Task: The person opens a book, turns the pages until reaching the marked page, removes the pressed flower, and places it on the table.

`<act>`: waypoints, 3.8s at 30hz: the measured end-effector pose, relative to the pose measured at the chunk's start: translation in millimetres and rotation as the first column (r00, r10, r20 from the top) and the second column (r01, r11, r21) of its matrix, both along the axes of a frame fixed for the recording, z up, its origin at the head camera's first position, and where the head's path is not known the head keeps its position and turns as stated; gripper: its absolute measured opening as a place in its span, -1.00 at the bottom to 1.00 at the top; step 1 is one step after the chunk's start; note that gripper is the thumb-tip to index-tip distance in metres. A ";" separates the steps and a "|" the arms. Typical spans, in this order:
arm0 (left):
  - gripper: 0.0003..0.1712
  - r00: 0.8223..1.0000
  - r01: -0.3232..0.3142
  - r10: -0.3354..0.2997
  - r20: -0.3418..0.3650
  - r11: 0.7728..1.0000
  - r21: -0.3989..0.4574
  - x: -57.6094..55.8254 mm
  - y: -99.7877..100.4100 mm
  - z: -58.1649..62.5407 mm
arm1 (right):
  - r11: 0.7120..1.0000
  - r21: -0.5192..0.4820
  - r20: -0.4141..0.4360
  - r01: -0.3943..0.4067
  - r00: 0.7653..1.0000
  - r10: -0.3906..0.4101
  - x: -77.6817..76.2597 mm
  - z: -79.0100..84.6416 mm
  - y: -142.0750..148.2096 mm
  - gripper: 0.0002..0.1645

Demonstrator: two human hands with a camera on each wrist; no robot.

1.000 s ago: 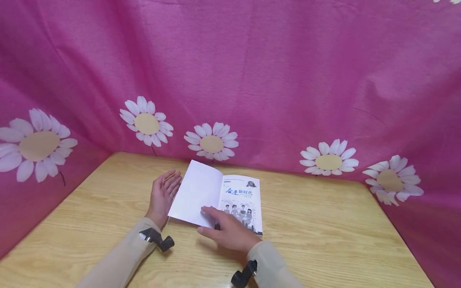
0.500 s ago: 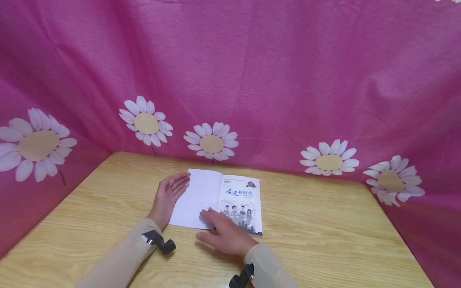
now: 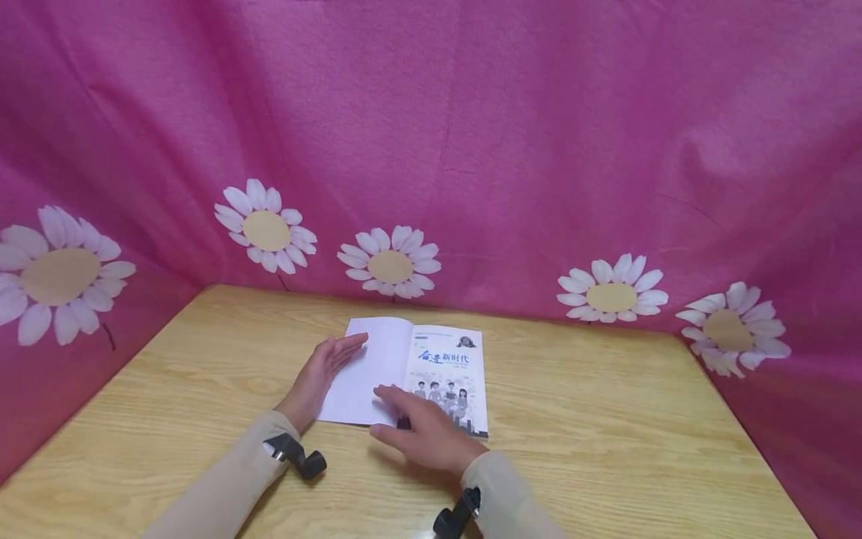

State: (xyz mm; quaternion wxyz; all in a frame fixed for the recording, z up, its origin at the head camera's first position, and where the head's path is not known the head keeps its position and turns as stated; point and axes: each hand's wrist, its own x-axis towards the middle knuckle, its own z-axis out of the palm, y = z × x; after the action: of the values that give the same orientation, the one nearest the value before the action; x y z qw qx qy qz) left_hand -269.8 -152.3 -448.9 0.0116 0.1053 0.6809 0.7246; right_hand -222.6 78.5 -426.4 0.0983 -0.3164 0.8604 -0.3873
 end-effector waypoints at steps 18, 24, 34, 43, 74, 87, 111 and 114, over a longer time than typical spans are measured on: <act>-0.43 0.999 -0.041 0.047 0.017 0.968 -0.249 3.4 9.5 -0.8 | 0.979 -0.031 0.113 0.200 0.974 -0.195 -22.4 1.4 81.3 -0.02; -0.47 0.997 -0.077 0.058 -0.058 0.897 -0.436 2.8 8.9 0.2 | 0.979 0.066 0.111 0.191 0.974 -0.198 -25.8 -1.6 100.0 0.17; -0.11 0.986 -0.015 -0.124 -0.111 0.596 -0.803 6.1 1.1 3.0 | 0.983 0.087 0.129 0.161 0.977 -0.172 -28.7 -4.5 114.6 0.39; 0.10 0.982 0.035 -0.177 -0.070 0.529 -0.848 11.8 -2.1 4.0 | 0.981 0.065 0.188 0.183 0.963 -0.192 -27.4 -4.9 116.4 0.44; 0.11 0.976 0.001 -0.195 -0.097 0.449 -0.893 13.7 0.3 -1.9 | 0.963 0.070 0.278 0.259 0.923 -0.268 -27.4 -8.5 113.0 0.30; 0.10 0.978 -0.019 -0.175 -0.112 0.461 -0.887 12.5 1.0 0.0 | 0.982 -0.054 0.257 0.182 0.953 -0.163 -26.4 2.9 110.3 0.01; 0.08 0.977 -0.027 -0.172 -0.125 0.482 -0.876 12.5 0.2 1.3 | 0.974 -0.085 0.014 0.208 0.978 -0.208 -9.8 14.6 55.2 -0.21; 0.07 0.977 -0.028 -0.170 -0.127 0.489 -0.872 12.1 -0.1 0.7 | 0.965 -0.105 0.035 0.240 0.971 -0.237 -8.7 14.4 42.8 -0.25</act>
State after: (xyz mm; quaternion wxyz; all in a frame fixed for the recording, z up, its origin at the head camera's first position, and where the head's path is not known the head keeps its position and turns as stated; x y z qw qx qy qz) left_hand -257.7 -152.4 -448.1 0.0261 0.1840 0.9455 0.2674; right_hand -231.3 121.4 -412.0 0.0431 -0.2112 0.8688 -0.4459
